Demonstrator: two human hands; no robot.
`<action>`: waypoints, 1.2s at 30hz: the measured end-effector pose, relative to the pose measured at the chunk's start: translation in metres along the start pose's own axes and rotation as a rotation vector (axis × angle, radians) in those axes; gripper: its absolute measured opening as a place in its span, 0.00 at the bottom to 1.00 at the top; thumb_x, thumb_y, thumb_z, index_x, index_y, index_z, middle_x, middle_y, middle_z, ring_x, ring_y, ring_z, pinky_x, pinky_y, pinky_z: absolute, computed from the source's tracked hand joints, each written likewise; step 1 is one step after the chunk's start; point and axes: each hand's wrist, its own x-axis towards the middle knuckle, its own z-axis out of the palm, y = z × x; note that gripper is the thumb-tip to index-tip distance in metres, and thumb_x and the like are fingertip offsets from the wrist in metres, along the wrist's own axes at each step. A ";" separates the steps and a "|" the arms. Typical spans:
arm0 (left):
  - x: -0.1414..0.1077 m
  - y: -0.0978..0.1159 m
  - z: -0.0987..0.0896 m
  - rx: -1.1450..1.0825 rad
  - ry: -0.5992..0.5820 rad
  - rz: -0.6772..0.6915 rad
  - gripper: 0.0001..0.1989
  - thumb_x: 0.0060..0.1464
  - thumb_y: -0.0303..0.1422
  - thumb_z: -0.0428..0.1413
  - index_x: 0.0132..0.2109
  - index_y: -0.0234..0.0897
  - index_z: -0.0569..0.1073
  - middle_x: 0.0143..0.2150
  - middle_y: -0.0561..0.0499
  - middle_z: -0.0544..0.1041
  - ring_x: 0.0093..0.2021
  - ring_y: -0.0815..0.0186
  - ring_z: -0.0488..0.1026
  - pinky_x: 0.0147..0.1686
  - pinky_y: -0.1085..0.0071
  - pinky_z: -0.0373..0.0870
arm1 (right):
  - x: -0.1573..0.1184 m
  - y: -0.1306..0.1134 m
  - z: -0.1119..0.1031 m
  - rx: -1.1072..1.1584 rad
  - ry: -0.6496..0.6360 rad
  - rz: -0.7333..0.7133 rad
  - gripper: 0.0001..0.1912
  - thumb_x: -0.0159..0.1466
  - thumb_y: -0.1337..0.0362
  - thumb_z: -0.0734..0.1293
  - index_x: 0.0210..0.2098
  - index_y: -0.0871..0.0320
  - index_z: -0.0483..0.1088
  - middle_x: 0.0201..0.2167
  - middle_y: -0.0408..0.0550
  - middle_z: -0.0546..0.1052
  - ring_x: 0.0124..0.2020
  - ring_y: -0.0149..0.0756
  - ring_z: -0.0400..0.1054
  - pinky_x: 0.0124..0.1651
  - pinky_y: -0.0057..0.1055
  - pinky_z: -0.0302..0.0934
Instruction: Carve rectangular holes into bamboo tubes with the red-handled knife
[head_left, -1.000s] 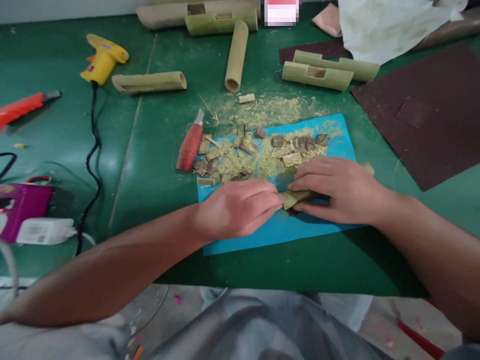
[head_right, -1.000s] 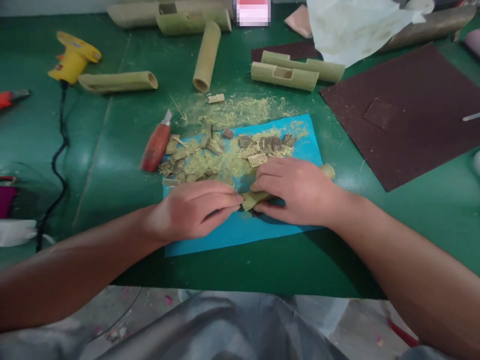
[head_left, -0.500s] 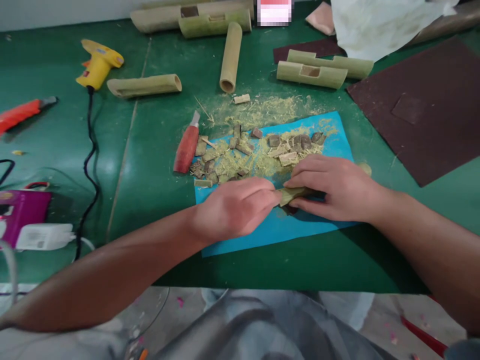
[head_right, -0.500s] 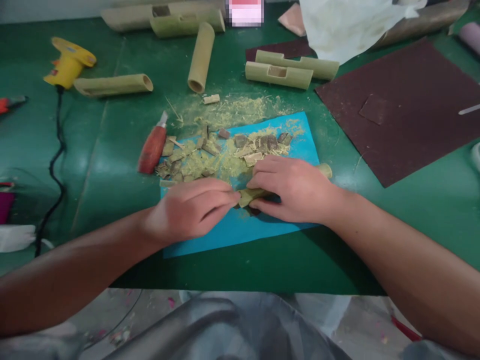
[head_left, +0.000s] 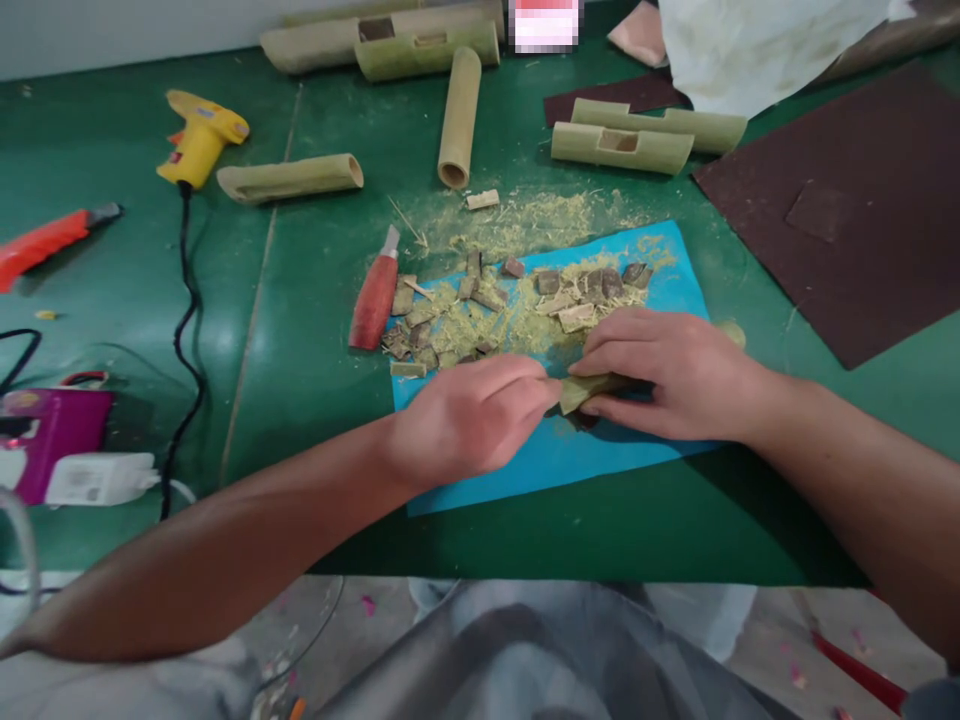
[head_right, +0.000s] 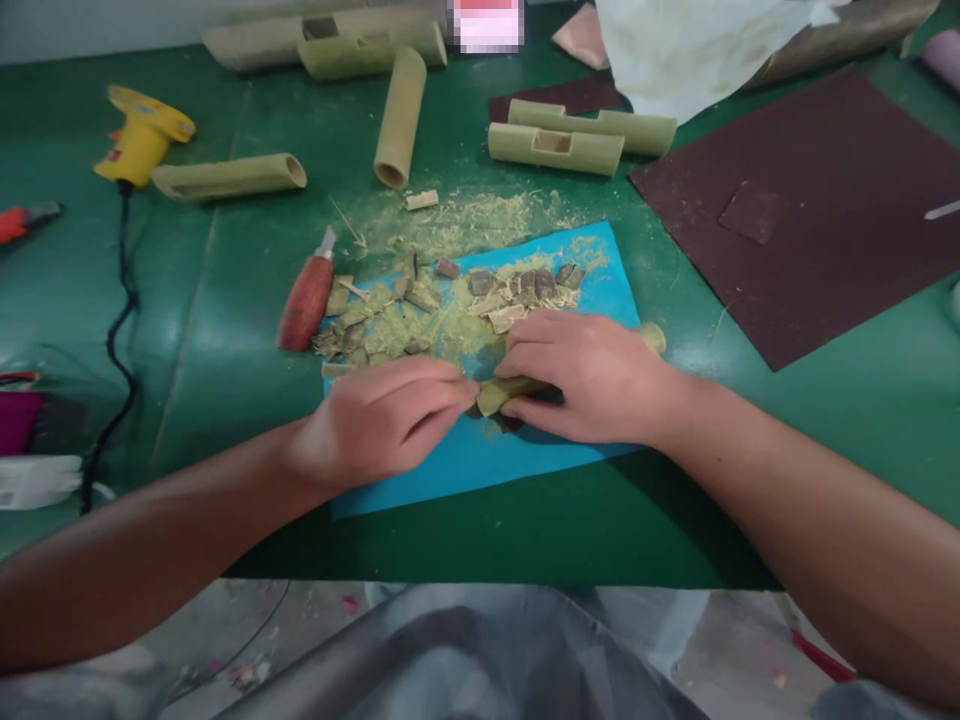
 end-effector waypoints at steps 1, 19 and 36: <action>0.000 0.001 0.001 0.010 0.006 -0.001 0.16 0.78 0.32 0.49 0.45 0.36 0.81 0.39 0.48 0.86 0.35 0.66 0.83 0.35 0.73 0.80 | 0.000 0.000 0.000 0.002 0.000 0.001 0.13 0.75 0.55 0.65 0.45 0.53 0.80 0.43 0.54 0.83 0.46 0.47 0.76 0.47 0.43 0.69; -0.002 0.003 0.000 0.009 0.009 0.013 0.18 0.79 0.33 0.48 0.45 0.38 0.81 0.39 0.49 0.87 0.35 0.67 0.84 0.34 0.73 0.81 | 0.001 0.000 0.001 0.002 0.007 0.006 0.10 0.73 0.58 0.66 0.44 0.54 0.79 0.42 0.53 0.82 0.45 0.46 0.76 0.46 0.41 0.67; -0.002 0.005 0.001 0.003 0.027 0.006 0.14 0.78 0.31 0.50 0.46 0.37 0.80 0.39 0.49 0.86 0.36 0.67 0.84 0.36 0.73 0.81 | 0.002 -0.002 0.001 -0.007 -0.009 0.007 0.12 0.74 0.57 0.65 0.44 0.56 0.79 0.42 0.54 0.82 0.45 0.46 0.76 0.45 0.41 0.67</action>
